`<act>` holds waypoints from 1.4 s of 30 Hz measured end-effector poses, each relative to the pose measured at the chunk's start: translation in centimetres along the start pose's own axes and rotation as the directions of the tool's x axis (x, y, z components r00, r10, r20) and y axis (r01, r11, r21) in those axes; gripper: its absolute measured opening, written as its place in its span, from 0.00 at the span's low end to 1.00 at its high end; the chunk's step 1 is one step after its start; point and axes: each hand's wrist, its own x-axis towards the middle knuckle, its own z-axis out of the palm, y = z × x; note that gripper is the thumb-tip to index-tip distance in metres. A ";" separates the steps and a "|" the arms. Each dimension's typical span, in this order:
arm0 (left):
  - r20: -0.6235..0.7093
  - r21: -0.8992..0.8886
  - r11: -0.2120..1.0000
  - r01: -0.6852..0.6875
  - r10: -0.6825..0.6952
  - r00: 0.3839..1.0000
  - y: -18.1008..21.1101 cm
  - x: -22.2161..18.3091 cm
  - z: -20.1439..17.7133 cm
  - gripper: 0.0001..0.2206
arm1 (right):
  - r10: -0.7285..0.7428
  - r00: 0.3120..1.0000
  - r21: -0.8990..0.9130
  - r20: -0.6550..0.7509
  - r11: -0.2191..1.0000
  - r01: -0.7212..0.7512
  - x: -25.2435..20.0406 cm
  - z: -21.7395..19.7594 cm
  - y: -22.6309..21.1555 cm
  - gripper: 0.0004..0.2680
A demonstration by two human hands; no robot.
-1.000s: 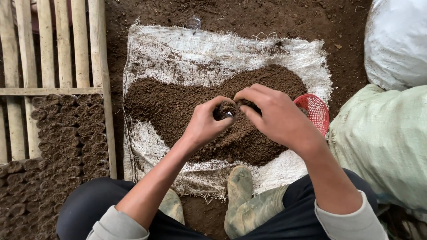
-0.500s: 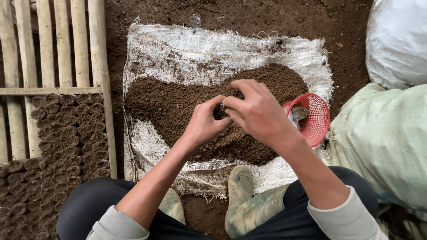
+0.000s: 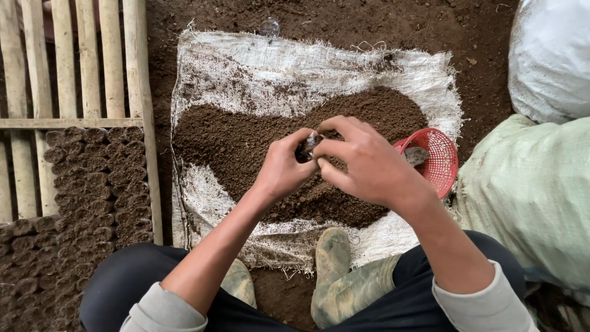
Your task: Filling small plastic bags with soil and arranging them in a wooden tray for seedlings
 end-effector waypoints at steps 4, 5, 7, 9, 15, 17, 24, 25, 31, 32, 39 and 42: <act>0.006 -0.033 0.999 -0.021 0.021 1.000 0.4 0.0 -0.2 0.18 | 0.027 0.997 -0.033 -0.075 0.999 -0.030 0.1 0.6 1.1 0.10; 0.005 -0.033 0.999 -0.022 0.023 1.000 0.4 0.0 -0.3 0.18 | 0.036 0.997 -0.072 -0.061 0.997 -0.041 0.1 0.6 1.1 0.10; 0.003 -0.032 0.999 -0.024 0.024 1.000 0.6 0.0 -0.3 0.19 | 0.046 0.998 -0.110 -0.048 0.993 -0.051 0.0 0.1 0.5 0.10; 0.002 -0.027 0.999 -0.026 0.026 1.000 0.6 -0.1 -0.2 0.17 | 0.023 0.998 0.137 -0.053 0.990 -0.015 -0.1 -0.7 -0.8 0.09; -0.001 -0.047 0.998 -0.030 0.030 1.000 0.5 -0.1 -0.2 0.19 | -0.024 0.979 -0.098 -0.204 0.995 0.005 0.2 0.6 1.3 0.08; -0.002 -0.036 0.999 -0.024 0.024 1.000 0.2 0.2 -0.1 0.18 | -0.015 0.986 -0.078 -0.165 0.997 0.002 0.4 0.9 1.1 0.09; -0.004 -0.035 0.999 0.011 -0.011 1.000 0.7 0.1 -0.5 0.19 | -0.113 0.967 0.042 -0.228 0.991 0.125 0.2 0.3 0.7 0.10; -0.004 -0.034 0.999 0.009 -0.010 1.000 0.9 0.0 -0.6 0.19 | -0.113 0.967 0.042 -0.230 0.991 0.125 0.2 0.4 1.0 0.10; 0.003 -0.058 0.998 0.001 -0.001 1.000 1.4 -0.3 -1.0 0.19 | -0.163 0.968 -0.273 -0.188 0.956 0.108 0.2 1.2 2.7 0.07; 0.003 -0.057 0.998 -0.004 0.004 1.000 1.5 -0.3 -1.1 0.19 | -0.172 0.960 -0.290 -0.220 0.951 0.104 0.1 1.1 2.6 0.08; -0.006 -0.057 0.998 0.021 -0.021 1.000 0.5 0.0 -0.4 0.18 | -0.117 0.987 -0.189 -0.110 0.977 0.095 0.2 1.3 1.8 0.11; -0.001 -0.061 0.998 0.019 -0.019 1.000 0.6 0.1 -0.3 0.18 | -0.165 0.972 -0.200 -0.169 0.971 0.130 0.1 1.1 2.0 0.12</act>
